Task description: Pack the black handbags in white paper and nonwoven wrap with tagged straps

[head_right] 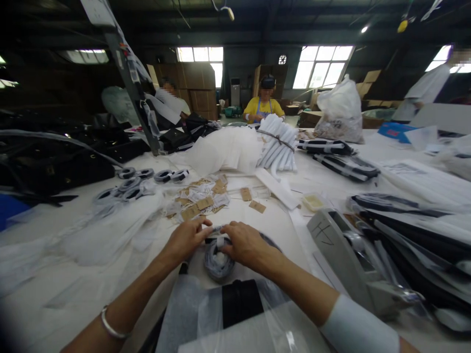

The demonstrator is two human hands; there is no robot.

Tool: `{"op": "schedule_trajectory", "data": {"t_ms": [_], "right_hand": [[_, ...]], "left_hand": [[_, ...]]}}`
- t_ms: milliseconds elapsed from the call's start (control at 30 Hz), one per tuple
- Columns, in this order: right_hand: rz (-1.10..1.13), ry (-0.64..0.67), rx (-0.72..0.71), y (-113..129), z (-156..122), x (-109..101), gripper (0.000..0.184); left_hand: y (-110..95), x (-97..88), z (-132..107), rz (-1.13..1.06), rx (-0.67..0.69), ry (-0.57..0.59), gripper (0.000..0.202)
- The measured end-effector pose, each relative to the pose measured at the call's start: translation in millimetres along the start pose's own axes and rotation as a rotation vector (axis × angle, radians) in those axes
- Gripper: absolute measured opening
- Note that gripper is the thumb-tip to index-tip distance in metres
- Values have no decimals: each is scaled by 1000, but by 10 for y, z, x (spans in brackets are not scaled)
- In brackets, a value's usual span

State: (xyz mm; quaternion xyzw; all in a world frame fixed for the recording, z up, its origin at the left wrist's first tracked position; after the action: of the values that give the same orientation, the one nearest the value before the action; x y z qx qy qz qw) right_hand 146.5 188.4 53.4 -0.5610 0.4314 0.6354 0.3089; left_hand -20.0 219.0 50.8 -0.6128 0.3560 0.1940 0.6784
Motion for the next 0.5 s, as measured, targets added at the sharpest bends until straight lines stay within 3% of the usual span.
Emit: {"op": "schedule_trajectory", "data": {"t_ms": [100, 167, 367, 500], "right_hand": [[-23, 58, -15, 55, 133, 155, 34], [-43, 86, -23, 82, 168, 198, 29], [-134, 116, -42, 108, 256, 158, 26], [-233, 128, -34, 58, 329, 142, 25]], "left_hand": [[192, -250, 89, -148, 18, -144, 27], [303, -288, 117, -220, 40, -134, 26], [411, 39, 96, -411, 81, 104, 26], [383, 167, 75, -390, 178, 138, 26]]}}
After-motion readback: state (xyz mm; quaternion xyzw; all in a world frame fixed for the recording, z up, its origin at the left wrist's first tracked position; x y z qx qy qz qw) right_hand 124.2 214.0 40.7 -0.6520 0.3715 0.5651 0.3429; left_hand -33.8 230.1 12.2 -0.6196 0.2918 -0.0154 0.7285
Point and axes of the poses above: each hand's wrist, its own z-axis towards the middle knuckle, its own x-axis out of the palm, y = z × x, the point moved 5 cm from there along z, towards the middle knuckle, and after that the axes turned 13 degrees about -z, right-handed, at the moved point
